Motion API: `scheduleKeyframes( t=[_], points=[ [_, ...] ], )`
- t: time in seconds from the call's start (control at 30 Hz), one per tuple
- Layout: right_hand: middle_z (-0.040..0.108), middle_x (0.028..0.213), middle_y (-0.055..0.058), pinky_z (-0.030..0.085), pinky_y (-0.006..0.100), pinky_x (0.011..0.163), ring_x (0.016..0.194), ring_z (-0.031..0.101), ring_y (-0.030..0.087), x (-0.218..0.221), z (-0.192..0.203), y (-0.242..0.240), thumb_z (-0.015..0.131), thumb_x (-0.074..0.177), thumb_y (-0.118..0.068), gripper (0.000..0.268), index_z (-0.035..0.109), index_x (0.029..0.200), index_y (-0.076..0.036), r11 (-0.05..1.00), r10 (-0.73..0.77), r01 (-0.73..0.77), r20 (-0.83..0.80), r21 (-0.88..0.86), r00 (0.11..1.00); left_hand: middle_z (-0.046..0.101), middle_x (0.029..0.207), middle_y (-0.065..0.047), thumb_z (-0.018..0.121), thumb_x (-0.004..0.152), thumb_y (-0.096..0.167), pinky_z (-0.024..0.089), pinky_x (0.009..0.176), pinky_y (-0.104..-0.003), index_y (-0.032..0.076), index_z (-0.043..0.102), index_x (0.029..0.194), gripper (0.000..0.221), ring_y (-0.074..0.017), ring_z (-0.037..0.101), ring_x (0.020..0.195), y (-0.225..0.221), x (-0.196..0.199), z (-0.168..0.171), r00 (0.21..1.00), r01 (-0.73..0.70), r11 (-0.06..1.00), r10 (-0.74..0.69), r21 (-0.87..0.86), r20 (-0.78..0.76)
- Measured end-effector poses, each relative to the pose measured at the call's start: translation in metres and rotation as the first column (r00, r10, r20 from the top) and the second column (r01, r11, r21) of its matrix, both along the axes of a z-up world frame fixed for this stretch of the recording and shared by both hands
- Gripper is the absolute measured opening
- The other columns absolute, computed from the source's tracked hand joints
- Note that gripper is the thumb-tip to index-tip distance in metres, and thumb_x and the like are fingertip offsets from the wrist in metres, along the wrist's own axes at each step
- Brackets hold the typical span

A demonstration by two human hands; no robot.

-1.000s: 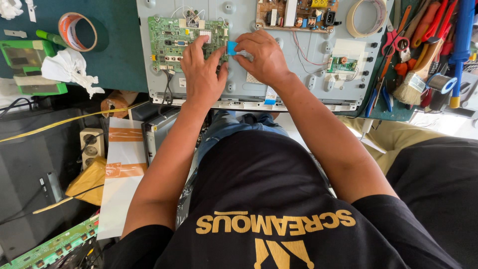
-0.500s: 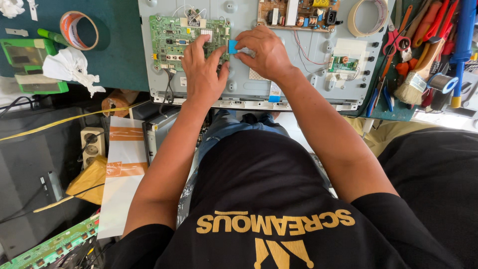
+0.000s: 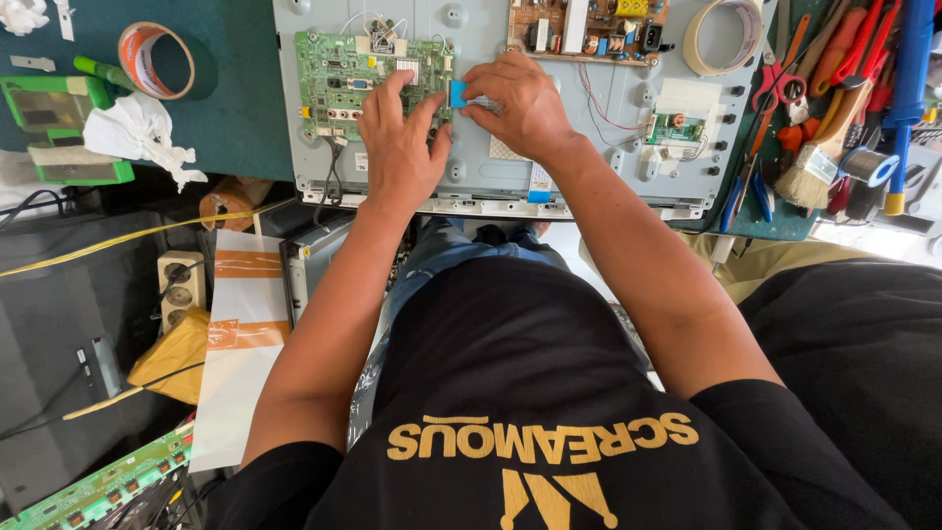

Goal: The person tapes components to the back of a television chassis and uses a screwdriver to secure a circuit board.

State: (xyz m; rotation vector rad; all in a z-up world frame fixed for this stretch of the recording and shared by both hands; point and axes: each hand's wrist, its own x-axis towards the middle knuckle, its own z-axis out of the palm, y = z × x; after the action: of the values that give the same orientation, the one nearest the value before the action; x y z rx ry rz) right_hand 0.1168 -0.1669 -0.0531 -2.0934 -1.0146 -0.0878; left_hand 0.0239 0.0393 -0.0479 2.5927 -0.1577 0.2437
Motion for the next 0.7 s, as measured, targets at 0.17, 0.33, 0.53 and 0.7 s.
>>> scheduleKeyframes(
  t=[0.17, 0.33, 0.53, 0.7],
  points=[
    [0.08, 0.116, 0.011, 0.056, 0.047, 0.086, 0.095, 0.067, 0.032, 0.0, -0.001, 0.0, 0.095, 0.095, -0.011, 0.019, 0.08, 0.106, -0.007, 1.0, -0.001, 0.001, 0.011, 0.002, 1.0, 0.043, 0.146, -0.013, 0.083, 0.098, 0.02, 0.047, 0.101, -0.058, 0.014, 0.075, 0.129, 0.033, -0.0405, 0.049, 0.128, 0.0, -0.001, -0.002, 1.0, -0.004, 1.0, 0.004, -0.002, 0.006],
    [0.08, 0.116, 0.013, 0.056, 0.049, 0.087, 0.096, 0.069, 0.033, 0.0, -0.002, 0.0, 0.096, 0.095, -0.011, 0.019, 0.081, 0.106, -0.006, 1.0, 0.004, -0.003, -0.005, 0.01, 1.0, 0.044, 0.144, -0.014, 0.081, 0.098, 0.021, 0.049, 0.099, -0.058, 0.013, 0.074, 0.128, 0.031, -0.0407, 0.049, 0.128, 0.001, -0.002, 0.004, 1.0, 0.006, 1.0, -0.006, -0.002, 0.014],
    [0.08, 0.116, 0.011, 0.057, 0.049, 0.087, 0.098, 0.069, 0.033, -0.001, -0.002, 0.001, 0.094, 0.095, -0.009, 0.017, 0.081, 0.106, -0.006, 1.0, -0.007, 0.007, 0.01, 0.001, 1.0, 0.039, 0.148, -0.017, 0.086, 0.097, 0.029, 0.05, 0.098, -0.061, 0.021, 0.074, 0.132, 0.038, -0.0422, 0.047, 0.129, -0.002, -0.007, 0.015, 0.997, 0.07, 0.987, -0.068, 0.141, -0.022],
    [0.08, 0.116, 0.011, 0.058, 0.049, 0.088, 0.1, 0.069, 0.032, -0.002, -0.001, 0.001, 0.091, 0.095, -0.006, 0.014, 0.082, 0.105, -0.006, 1.0, -0.017, 0.017, -0.006, 0.003, 1.0, 0.029, 0.16, -0.017, 0.087, 0.098, 0.048, 0.047, 0.104, -0.057, 0.027, 0.07, 0.147, 0.057, -0.0411, 0.041, 0.136, -0.005, -0.013, 0.016, 0.992, 0.108, 0.954, -0.085, 0.279, -0.092]
  ],
)
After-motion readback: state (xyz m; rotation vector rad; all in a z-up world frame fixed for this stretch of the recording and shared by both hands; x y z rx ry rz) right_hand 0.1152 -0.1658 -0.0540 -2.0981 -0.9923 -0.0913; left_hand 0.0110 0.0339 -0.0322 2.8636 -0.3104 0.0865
